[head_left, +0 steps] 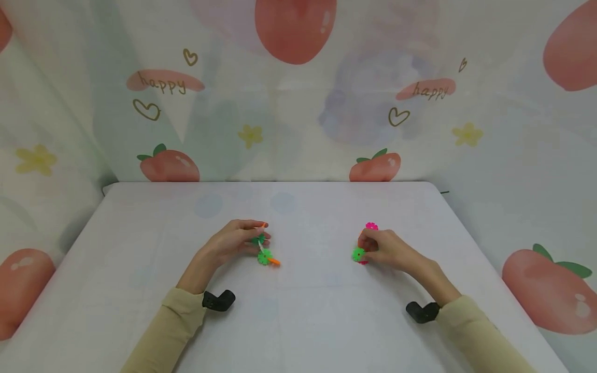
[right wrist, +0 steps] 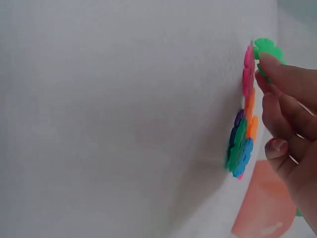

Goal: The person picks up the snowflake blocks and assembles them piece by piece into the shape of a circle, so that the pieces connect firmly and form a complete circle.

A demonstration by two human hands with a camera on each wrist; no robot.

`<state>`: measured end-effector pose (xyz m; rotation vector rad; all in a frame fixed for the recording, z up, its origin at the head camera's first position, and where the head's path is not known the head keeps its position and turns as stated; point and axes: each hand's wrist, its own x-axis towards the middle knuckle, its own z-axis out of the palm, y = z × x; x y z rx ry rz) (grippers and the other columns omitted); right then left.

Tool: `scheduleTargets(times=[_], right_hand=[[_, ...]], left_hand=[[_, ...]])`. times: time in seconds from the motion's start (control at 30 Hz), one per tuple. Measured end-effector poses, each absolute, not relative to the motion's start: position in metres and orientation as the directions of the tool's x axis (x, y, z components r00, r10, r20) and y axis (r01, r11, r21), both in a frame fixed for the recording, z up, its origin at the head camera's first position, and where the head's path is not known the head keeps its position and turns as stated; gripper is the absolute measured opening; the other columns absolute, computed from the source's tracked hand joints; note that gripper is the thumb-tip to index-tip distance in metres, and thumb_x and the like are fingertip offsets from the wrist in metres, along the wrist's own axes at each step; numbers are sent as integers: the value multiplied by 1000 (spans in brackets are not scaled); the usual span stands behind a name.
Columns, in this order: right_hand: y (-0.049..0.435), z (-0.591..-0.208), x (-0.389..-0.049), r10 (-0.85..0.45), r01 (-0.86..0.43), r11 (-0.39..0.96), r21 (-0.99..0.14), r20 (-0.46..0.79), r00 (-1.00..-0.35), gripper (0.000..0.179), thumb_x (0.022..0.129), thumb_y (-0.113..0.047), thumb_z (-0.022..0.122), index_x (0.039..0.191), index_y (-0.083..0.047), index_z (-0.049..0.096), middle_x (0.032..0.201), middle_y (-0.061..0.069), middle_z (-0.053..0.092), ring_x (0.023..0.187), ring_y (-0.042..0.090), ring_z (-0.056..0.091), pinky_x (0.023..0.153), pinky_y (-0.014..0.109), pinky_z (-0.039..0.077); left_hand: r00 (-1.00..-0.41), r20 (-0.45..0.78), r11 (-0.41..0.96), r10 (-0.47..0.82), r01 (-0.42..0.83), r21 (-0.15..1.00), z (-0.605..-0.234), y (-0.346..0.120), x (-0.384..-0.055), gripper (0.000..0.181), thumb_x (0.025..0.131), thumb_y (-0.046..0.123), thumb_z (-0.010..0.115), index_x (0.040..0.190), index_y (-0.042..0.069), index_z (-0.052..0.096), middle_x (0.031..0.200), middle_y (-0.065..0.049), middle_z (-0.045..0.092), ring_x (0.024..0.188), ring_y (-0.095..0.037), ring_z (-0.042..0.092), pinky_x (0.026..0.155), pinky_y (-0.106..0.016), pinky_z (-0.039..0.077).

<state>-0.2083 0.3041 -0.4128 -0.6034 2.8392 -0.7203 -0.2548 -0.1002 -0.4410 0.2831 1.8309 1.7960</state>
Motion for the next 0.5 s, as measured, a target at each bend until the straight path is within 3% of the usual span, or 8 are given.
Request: scheduleTargets(times=[0.5], right_hand=[[239, -416, -232, -400, -356, 635, -686, 103, -911, 20, 93, -11, 76, 114, -9, 76, 84, 4, 75, 77, 19, 72, 77, 26, 57]], left_hand=[[-831, -244, 88, 499, -232, 969, -443, -99, -255, 45, 107, 15, 54, 147, -4, 47, 125, -24, 67, 105, -25, 71, 86, -34, 61]])
